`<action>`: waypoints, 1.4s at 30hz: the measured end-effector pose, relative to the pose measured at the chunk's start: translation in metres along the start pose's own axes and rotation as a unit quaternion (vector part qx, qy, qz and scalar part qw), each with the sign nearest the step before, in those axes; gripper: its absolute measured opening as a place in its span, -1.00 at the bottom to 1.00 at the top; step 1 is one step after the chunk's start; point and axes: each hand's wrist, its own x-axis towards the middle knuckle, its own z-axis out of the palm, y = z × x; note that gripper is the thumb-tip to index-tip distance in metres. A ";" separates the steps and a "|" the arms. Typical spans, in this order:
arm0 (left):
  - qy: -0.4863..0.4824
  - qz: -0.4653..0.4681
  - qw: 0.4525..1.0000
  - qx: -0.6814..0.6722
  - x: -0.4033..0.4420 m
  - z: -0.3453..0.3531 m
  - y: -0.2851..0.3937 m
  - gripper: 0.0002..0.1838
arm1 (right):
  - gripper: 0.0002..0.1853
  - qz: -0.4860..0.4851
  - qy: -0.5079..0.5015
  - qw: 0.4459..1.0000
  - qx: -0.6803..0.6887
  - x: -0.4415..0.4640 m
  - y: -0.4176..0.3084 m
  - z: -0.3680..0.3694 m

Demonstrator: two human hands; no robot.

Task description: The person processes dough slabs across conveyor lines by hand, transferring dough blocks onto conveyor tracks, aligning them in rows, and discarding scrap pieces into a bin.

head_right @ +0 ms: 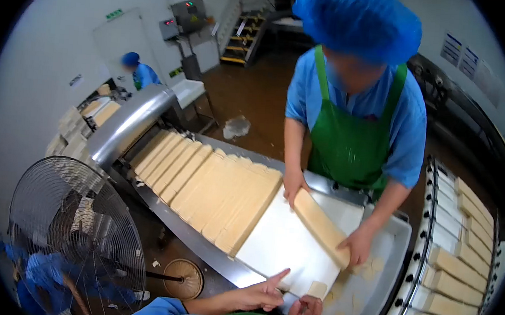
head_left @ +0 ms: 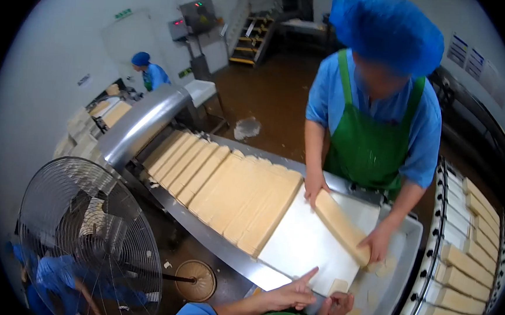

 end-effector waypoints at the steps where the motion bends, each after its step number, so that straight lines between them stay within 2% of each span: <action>1: -0.020 0.006 1.000 0.004 -0.003 -0.006 0.002 0.07 | -0.25 0.001 0.019 1.000 0.023 0.015 -0.010 0.003; 4: 0.013 0.022 1.000 0.002 -0.015 -0.010 0.023 0.06 | -0.44 -0.010 0.083 0.992 0.093 0.050 -0.029 0.016; 6: 0.028 0.037 0.999 -0.010 -0.018 -0.032 0.028 0.05 | -0.30 0.067 -0.004 0.996 0.052 0.049 -0.028 0.019; 7: 0.073 0.042 0.993 0.077 -0.019 -0.043 0.030 0.02 | -0.24 0.090 -0.032 0.995 0.025 0.052 -0.026 0.020; 8: 0.145 0.089 0.965 0.197 -0.019 -0.061 0.017 -0.04 | -0.25 0.060 0.019 0.997 0.050 0.075 -0.027 0.025; 9: 0.231 0.085 0.913 0.325 -0.022 -0.069 0.024 -0.09 | -0.26 0.027 0.067 0.995 0.072 0.098 -0.029 0.029; 10: 0.311 0.071 0.836 0.446 -0.025 -0.077 0.030 -0.12 | -0.33 0.003 0.146 0.980 0.135 0.117 -0.027 0.038; 11: 0.380 0.095 0.712 0.583 -0.030 -0.104 0.022 -0.12 | -0.40 -0.031 0.222 0.956 0.190 0.136 -0.025 0.047; 12: 0.449 0.084 0.650 0.607 -0.036 -0.107 0.030 -0.15 | -0.43 0.046 0.192 0.967 0.162 0.142 -0.013 0.058; 13: 0.483 0.020 0.620 0.618 -0.043 -0.118 0.033 -0.14 | -0.45 0.120 0.154 0.972 0.131 0.149 -0.001 0.071; 14: 0.509 -0.037 0.589 0.626 -0.045 -0.131 0.035 -0.14 | -0.46 0.265 0.017 0.964 0.030 0.161 0.014 0.086; 15: 0.519 -0.062 0.598 0.607 -0.045 -0.146 0.032 -0.12 | -0.44 0.273 -0.095 0.957 -0.013 0.177 0.034 0.113; 16: 0.526 -0.090 0.610 0.586 -0.046 -0.155 0.028 -0.09 | -0.35 0.238 -0.247 0.929 -0.138 0.158 0.070 0.139; 17: 0.506 -0.116 0.657 0.547 -0.047 -0.157 0.034 -0.01 | -0.27 0.302 -0.337 0.867 -0.206 0.158 0.081 0.167; 19: 0.495 -0.057 0.649 0.575 -0.044 -0.180 0.016 0.04 | -0.21 0.290 -0.317 0.880 -0.201 0.150 0.109 0.220; 21: 0.481 -0.018 0.644 0.594 -0.035 -0.183 0.015 0.05 | -0.20 0.314 -0.338 0.856 -0.232 0.167 0.123 0.258; 23: 0.470 -0.056 0.636 0.609 -0.030 -0.176 0.027 0.03 | -0.24 0.323 -0.371 0.838 -0.234 0.198 0.130 0.285; 27: 0.454 -0.068 0.643 0.613 -0.023 -0.172 0.039 0.03 | -0.26 0.360 -0.365 0.832 -0.212 0.232 0.140 0.311; 29: 0.455 -0.120 0.657 0.589 -0.020 -0.167 0.046 0.03 | -0.28 0.397 -0.423 0.789 -0.200 0.235 0.141 0.315; 32: 0.450 -0.132 0.650 0.598 -0.015 -0.165 0.045 0.03 | -0.29 0.423 -0.432 0.769 -0.207 0.234 0.142 0.308; 35: 0.451 -0.028 0.636 0.626 -0.016 -0.175 0.023 -0.04 | -0.25 0.483 -0.379 0.761 -0.209 0.231 0.142 0.282; 38: 0.423 0.009 0.640 0.641 -0.003 -0.171 0.027 -0.05 | -0.19 0.565 -0.331 0.723 -0.219 0.232 0.145 0.227; 39: 0.403 0.009 0.642 0.653 0.002 -0.173 0.026 -0.03 | -0.18 0.594 -0.319 0.706 -0.216 0.229 0.147 0.201; 40: 0.357 0.048 0.637 0.682 0.005 -0.170 0.027 -0.01 | -0.17 0.633 -0.290 0.680 -0.231 0.227 0.153 0.183; 41: 0.335 0.063 0.670 0.659 0.012 -0.163 0.029 0.00 | -0.14 0.630 -0.276 0.673 -0.273 0.211 0.166 0.170; 42: 0.318 0.073 0.701 0.634 0.022 -0.154 0.029 0.01 | -0.08 0.610 -0.246 0.693 -0.295 0.185 0.188 0.168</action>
